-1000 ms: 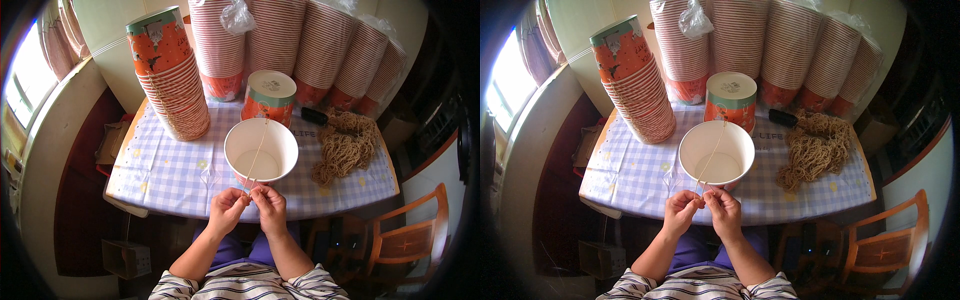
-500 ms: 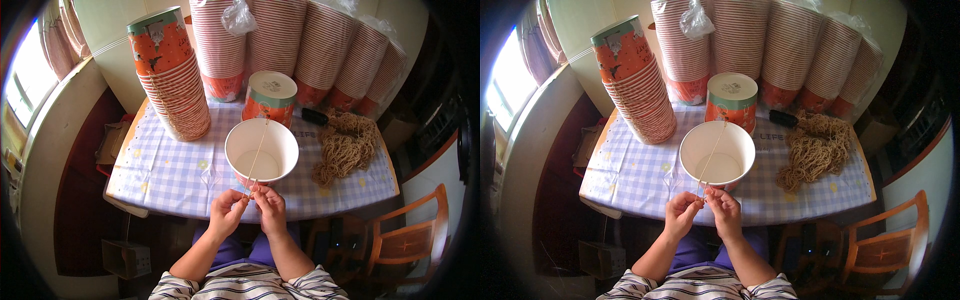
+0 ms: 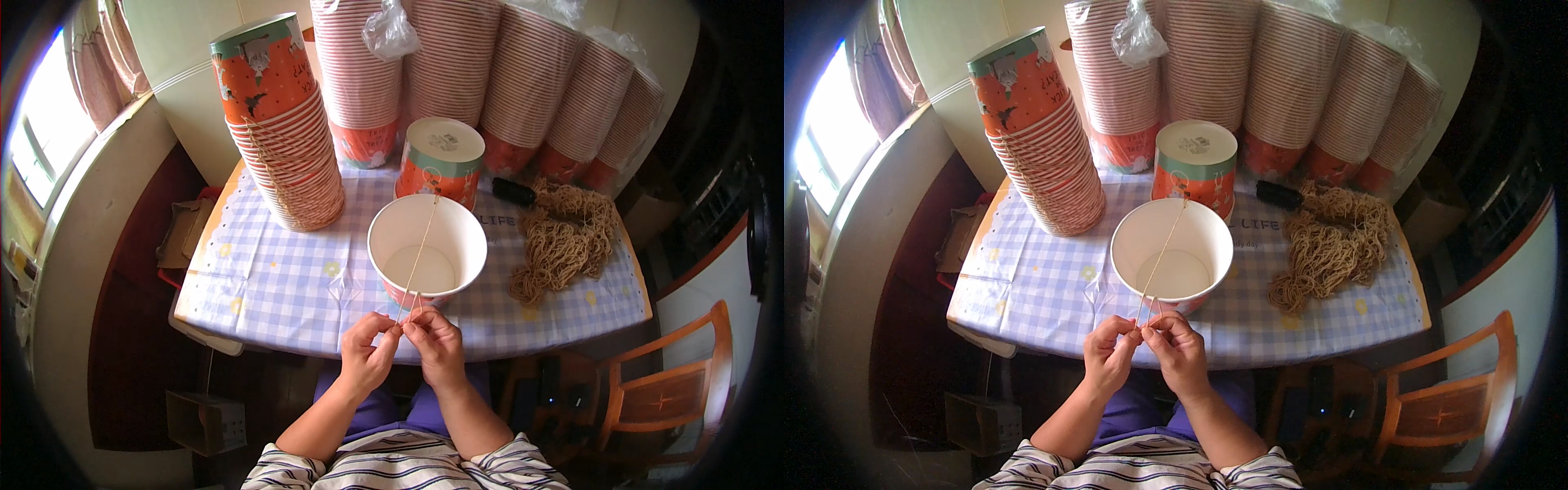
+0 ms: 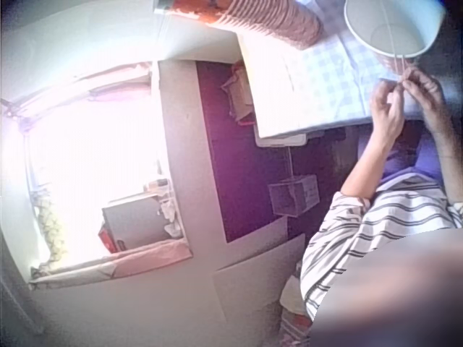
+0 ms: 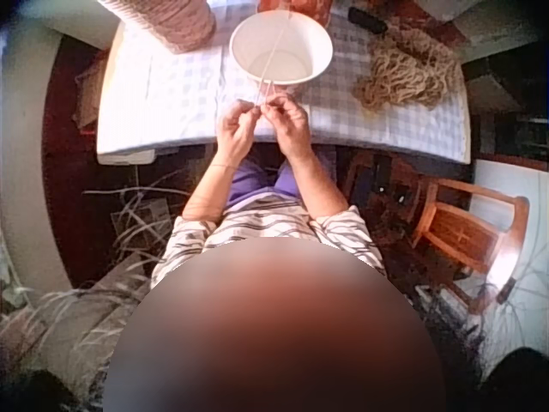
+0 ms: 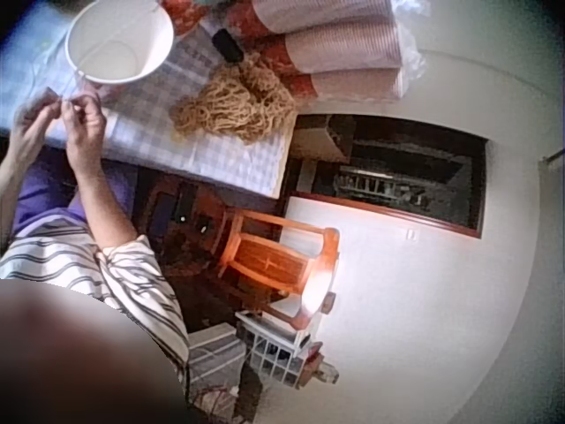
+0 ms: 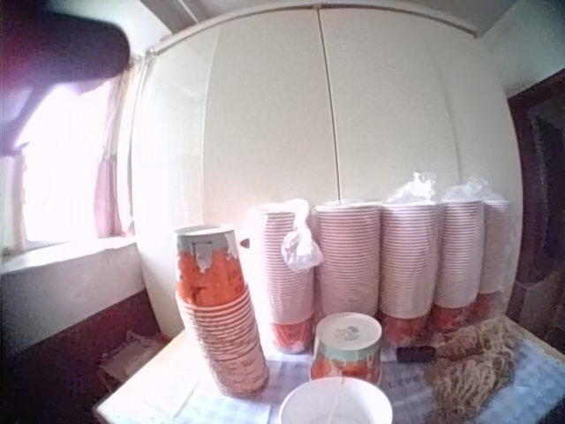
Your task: Tying strings through holes in paper buckets for carrying.
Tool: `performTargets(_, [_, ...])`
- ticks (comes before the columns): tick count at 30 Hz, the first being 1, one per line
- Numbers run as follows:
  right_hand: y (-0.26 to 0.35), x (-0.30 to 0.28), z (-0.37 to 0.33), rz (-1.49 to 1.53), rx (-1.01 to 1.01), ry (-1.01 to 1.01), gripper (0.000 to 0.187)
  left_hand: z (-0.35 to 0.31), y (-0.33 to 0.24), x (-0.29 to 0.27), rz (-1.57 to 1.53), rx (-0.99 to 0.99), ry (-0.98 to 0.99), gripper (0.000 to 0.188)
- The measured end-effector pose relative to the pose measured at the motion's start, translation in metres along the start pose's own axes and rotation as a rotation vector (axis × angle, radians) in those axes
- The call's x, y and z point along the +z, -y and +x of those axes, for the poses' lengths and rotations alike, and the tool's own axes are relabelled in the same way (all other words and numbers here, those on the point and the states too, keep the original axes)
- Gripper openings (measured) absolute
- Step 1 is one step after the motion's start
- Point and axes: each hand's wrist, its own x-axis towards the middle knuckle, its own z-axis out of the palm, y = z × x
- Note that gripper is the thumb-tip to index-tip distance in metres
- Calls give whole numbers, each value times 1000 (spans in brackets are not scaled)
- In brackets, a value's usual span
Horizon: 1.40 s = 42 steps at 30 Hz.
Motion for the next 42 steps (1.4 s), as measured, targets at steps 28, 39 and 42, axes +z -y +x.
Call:
performTargets(28, [8, -4, 11, 123, 63, -105, 16, 17, -14, 5, 592, 609, 86, 35])
performTargets(39, [7, -6, 8, 178, 127, -151, 13, 11, -1, 7, 583, 582, 52, 25])
performTargets(42, [4, -8, 4, 160, 119, -139, 12, 11, -2, 7, 596, 570, 43, 25])
